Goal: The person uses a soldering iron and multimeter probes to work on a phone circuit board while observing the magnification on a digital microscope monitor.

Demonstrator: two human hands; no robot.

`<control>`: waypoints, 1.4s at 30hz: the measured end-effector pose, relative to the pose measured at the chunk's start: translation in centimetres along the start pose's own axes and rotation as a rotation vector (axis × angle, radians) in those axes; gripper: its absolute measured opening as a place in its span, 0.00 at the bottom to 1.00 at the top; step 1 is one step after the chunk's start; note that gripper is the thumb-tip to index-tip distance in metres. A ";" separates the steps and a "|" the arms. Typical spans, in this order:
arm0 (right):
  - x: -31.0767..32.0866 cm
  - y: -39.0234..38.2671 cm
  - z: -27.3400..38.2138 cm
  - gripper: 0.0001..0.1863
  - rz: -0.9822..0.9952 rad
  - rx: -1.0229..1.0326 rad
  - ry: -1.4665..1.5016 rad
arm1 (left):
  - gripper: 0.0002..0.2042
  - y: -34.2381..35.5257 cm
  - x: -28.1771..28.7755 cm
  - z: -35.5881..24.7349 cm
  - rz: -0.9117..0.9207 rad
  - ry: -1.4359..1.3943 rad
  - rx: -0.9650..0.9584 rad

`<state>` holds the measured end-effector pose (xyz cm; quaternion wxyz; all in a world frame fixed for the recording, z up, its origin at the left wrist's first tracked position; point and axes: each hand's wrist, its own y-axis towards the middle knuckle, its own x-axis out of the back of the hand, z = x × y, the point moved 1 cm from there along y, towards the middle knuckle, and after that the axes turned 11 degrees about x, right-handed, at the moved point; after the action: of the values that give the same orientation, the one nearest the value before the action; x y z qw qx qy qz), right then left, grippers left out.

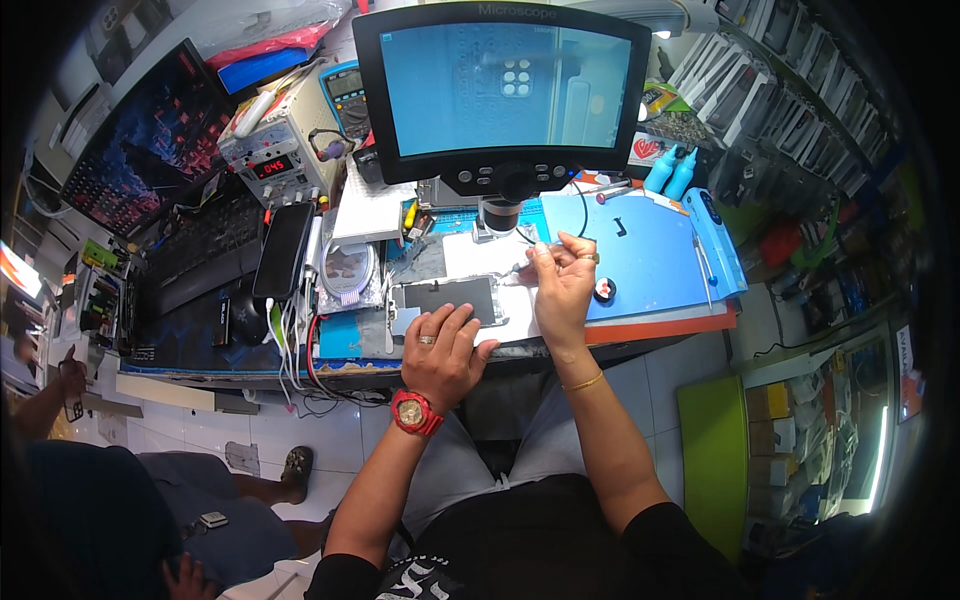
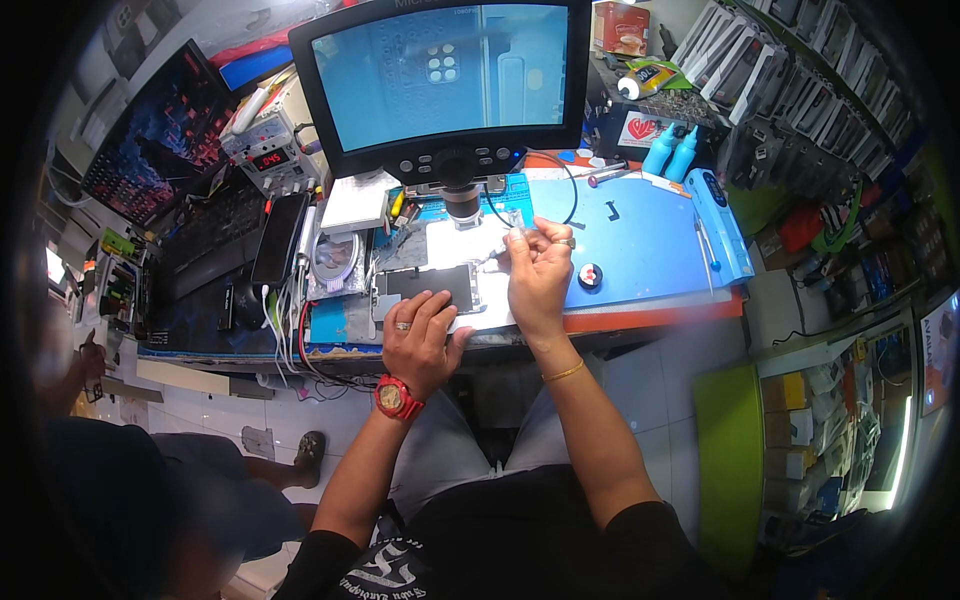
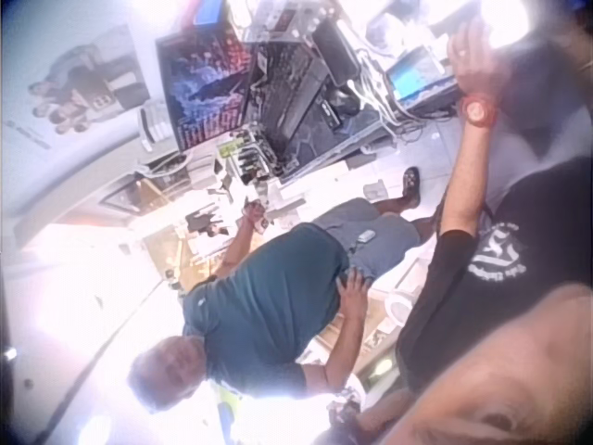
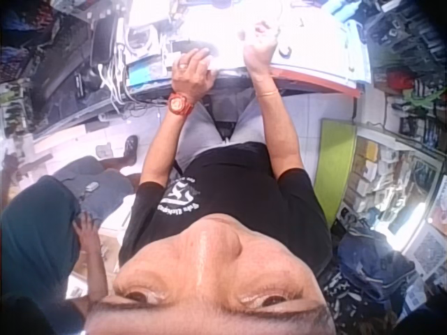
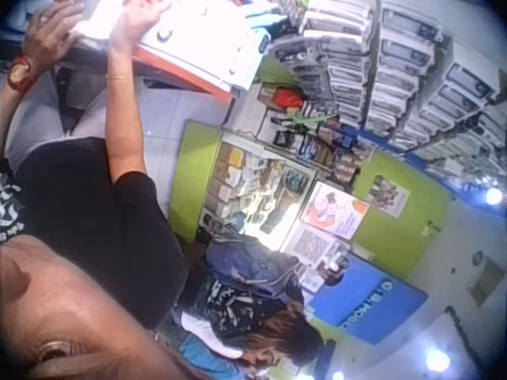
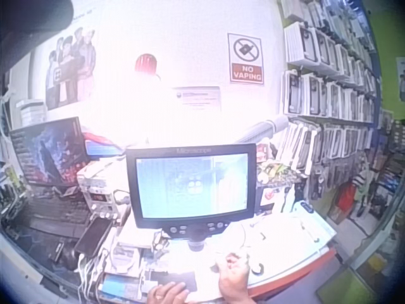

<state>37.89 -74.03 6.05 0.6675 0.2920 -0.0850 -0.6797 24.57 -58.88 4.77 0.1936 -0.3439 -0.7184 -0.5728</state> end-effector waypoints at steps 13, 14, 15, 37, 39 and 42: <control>0.3 0.1 -0.6 0.17 0.015 0.027 -0.029 | 0.15 0.0 0.0 0.0 0.001 0.000 -0.003; 0.3 0.0 -0.5 0.17 0.019 0.019 -0.028 | 0.15 0.0 0.0 0.0 0.003 0.001 -0.002; 0.3 0.0 -0.5 0.17 0.024 0.010 -0.027 | 0.15 0.0 0.0 0.0 0.004 0.001 -0.002; 0.3 0.1 -0.4 0.17 0.029 -0.009 -0.033 | 0.14 0.0 0.0 0.0 0.003 0.000 0.004; 0.3 0.2 -0.7 0.16 0.043 0.004 -0.051 | 0.15 0.0 -0.1 0.0 0.001 0.001 0.002; 0.2 0.2 -0.7 0.16 0.039 0.020 -0.072 | 0.15 0.0 -0.1 0.0 -0.001 0.003 0.003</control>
<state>38.43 -74.09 5.51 0.6742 0.2721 -0.1213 -0.6758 24.61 -58.90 4.74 0.1947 -0.3425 -0.7191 -0.5724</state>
